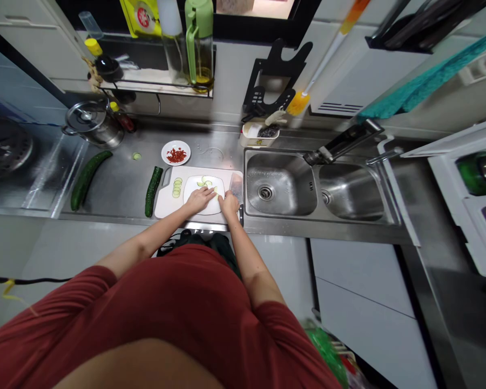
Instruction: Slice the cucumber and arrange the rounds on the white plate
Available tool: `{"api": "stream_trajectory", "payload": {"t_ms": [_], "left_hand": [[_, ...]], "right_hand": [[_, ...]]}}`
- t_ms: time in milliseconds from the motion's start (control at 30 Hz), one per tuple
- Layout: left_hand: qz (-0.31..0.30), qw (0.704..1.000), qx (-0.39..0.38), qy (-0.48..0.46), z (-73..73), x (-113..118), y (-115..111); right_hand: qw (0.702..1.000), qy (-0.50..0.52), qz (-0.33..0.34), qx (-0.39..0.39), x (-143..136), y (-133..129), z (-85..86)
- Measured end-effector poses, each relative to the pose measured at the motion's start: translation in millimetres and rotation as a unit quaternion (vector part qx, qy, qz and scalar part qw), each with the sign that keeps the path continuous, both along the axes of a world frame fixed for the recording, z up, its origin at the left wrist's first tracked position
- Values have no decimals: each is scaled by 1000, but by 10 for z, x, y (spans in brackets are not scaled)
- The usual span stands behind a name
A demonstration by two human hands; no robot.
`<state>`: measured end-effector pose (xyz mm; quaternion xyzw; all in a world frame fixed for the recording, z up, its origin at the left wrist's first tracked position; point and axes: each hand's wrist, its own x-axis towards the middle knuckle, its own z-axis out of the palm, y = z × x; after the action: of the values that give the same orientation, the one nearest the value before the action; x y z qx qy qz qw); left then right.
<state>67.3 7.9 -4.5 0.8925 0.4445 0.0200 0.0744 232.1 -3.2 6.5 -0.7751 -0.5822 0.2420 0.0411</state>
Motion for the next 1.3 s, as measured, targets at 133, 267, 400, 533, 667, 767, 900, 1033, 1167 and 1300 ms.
{"api": "stream_trajectory", "payload": {"t_ms": [133, 267, 400, 533, 667, 767, 900, 1033, 1167, 1300], "left_hand": [[0, 1000, 6, 3, 16, 14, 2], [-5, 1000, 7, 4, 51, 25, -14], [-5, 1000, -6, 6, 85, 39, -30], [2, 1000, -19, -6, 100, 60, -29], [-9, 1000, -13, 3, 109, 59, -21], [-13, 1000, -13, 13, 114, 49, -16], [-12, 1000, -15, 12, 113, 44, -11], [-8, 1000, -18, 18, 113, 52, -15], [4, 1000, -11, 13, 116, 72, -40], [13, 1000, -15, 2, 128, 81, -55]], "right_hand": [[1000, -1, 0, 1, 2, -6, -1], [1000, 5, -1, -2, 11, -9, 4], [1000, 5, -1, -3, 12, -7, 8], [1000, 5, -3, -4, 12, 1, 7], [1000, 9, 1, -10, 26, 14, -1], [1000, 9, 2, -8, 35, 22, -4], [1000, 6, 4, -6, 32, 26, 5], [1000, 2, 4, -9, 21, 24, 9], [1000, 2, 3, -6, 16, 22, 5], [1000, 0, 13, -10, 13, 17, 21]]}}
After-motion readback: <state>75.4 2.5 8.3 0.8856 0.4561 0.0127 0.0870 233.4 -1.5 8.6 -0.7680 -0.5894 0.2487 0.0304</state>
